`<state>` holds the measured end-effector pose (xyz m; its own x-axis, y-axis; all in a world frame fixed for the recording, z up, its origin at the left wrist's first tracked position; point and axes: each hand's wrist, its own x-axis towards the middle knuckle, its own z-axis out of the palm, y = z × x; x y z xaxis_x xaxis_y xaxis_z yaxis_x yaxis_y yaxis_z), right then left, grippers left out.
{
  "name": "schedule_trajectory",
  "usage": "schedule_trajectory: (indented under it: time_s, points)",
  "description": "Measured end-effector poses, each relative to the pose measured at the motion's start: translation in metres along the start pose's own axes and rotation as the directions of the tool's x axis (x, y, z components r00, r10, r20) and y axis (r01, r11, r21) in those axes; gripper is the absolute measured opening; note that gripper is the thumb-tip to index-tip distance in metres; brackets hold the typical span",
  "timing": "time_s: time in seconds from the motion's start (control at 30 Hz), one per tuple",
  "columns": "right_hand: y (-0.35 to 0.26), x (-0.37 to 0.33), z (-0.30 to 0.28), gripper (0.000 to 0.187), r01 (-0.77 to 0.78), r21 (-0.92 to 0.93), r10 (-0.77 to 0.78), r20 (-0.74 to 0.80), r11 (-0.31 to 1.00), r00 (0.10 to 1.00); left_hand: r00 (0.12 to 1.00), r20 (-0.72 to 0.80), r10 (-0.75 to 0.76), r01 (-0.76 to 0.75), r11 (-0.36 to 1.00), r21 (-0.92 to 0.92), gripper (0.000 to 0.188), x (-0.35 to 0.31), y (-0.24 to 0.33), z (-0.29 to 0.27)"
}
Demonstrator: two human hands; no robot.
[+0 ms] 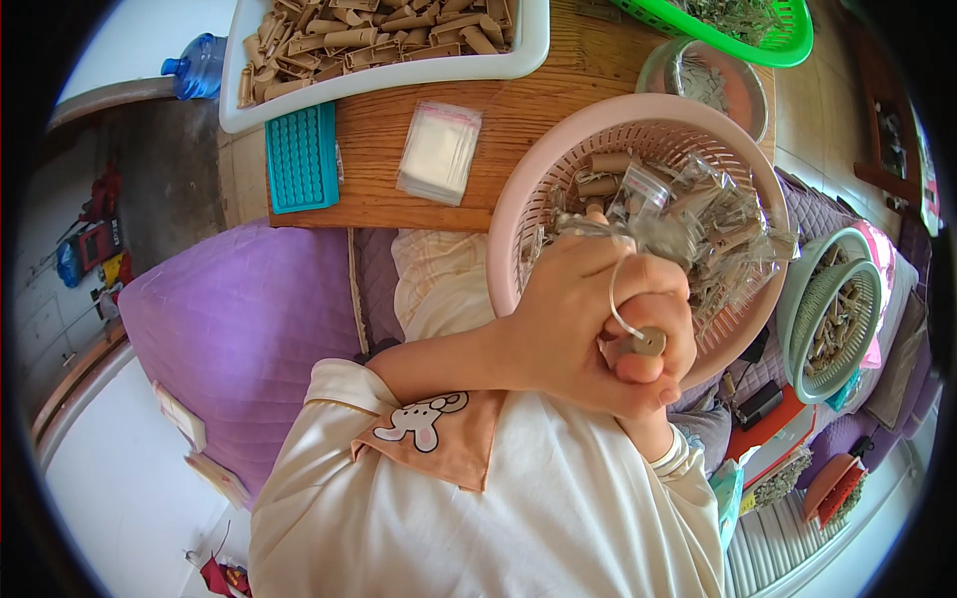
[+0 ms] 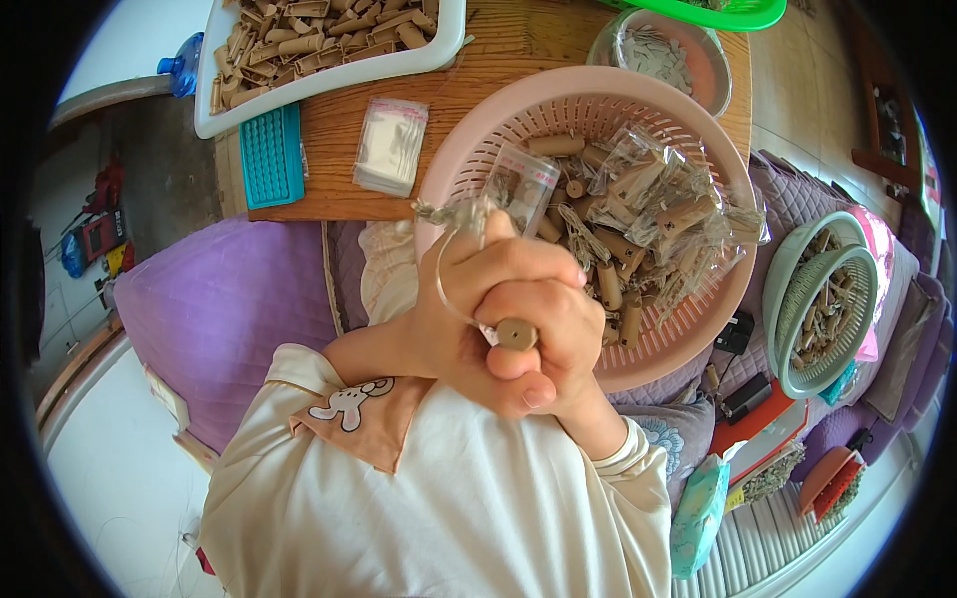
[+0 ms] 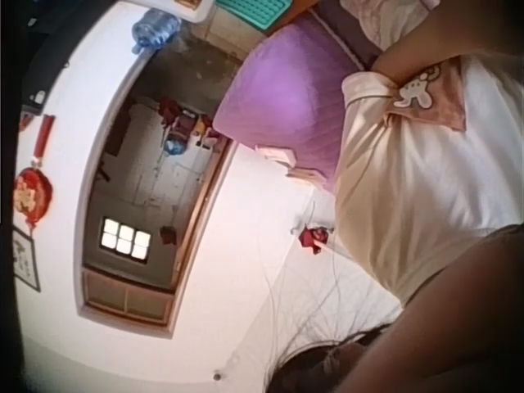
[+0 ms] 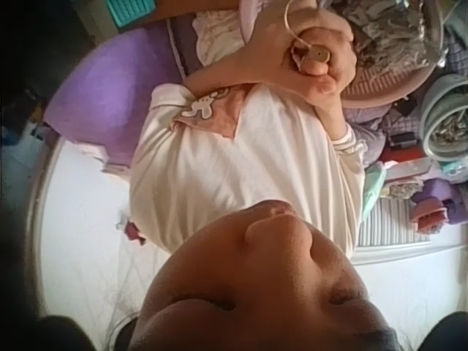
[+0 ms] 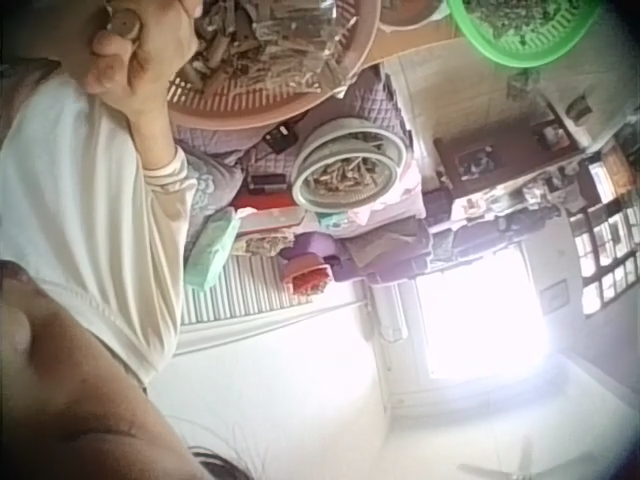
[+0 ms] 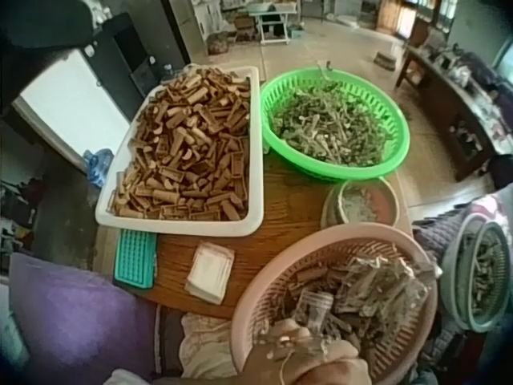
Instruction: The person packages small cylindrical items by hand, transferring them from a basket into small plastic zip-lock bags.
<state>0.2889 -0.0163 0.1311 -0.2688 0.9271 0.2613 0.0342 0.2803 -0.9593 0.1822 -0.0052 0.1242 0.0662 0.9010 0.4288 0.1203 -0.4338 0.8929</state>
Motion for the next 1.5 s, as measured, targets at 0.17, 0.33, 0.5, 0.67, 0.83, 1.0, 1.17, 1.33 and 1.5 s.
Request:
schedule_trajectory:
  time_s: [0.17,0.33,0.5,0.67,0.83,1.0,1.17,1.33,1.5]
  points:
    - [0.013,-0.004,0.001,0.044,-0.072,0.201,0.087,-0.069,0.977,0.994,0.878,0.168,-0.448,0.473,0.759,-0.447,0.076,-0.008,-0.012,-0.014]
    - [0.009,-0.002,-0.006,0.046,-0.156,0.206,0.152,0.034,0.966,0.988,0.922,0.103,-0.373,0.367,0.757,-0.541,0.048,0.002,-0.019,-0.038]
    - [0.001,0.003,-0.010,0.047,-0.308,0.011,0.306,0.091,0.951,0.948,0.914,0.089,-0.395,0.397,0.832,-0.388,0.032,0.006,-0.011,-0.049]
    - [-0.004,-0.003,-0.018,0.030,-0.518,0.154,0.526,-0.008,0.841,0.851,0.925,0.060,-0.376,0.379,0.894,-0.239,0.021,0.006,-0.007,-0.054]
    - [-0.022,0.001,-0.025,0.033,-0.297,-0.032,0.298,0.055,0.954,0.953,0.991,0.106,-0.076,0.015,0.875,0.484,0.014,0.011,-0.014,-0.050]
    - [-0.023,0.027,-0.027,0.026,-0.199,-0.323,0.151,-0.166,0.925,0.975,0.895,0.436,-0.093,0.033,0.989,0.144,0.018,0.006,-0.004,-0.050]
    - [-0.022,0.021,-0.026,0.035,-0.262,-0.218,0.275,0.031,0.940,0.961,0.938,0.341,-0.064,-0.003,0.981,0.193,0.017,0.000,-0.005,-0.051]
    - [-0.023,0.014,-0.023,0.048,-0.371,-0.035,0.372,-0.003,0.928,0.928,0.958,0.277,-0.071,-0.001,0.968,0.250,0.017,-0.003,-0.005,-0.048]
    - [-0.020,0.014,-0.024,0.035,-0.305,-0.061,0.308,0.041,0.950,0.950,0.957,0.283,-0.069,0.000,0.972,0.236,0.019,-0.003,-0.009,-0.052]
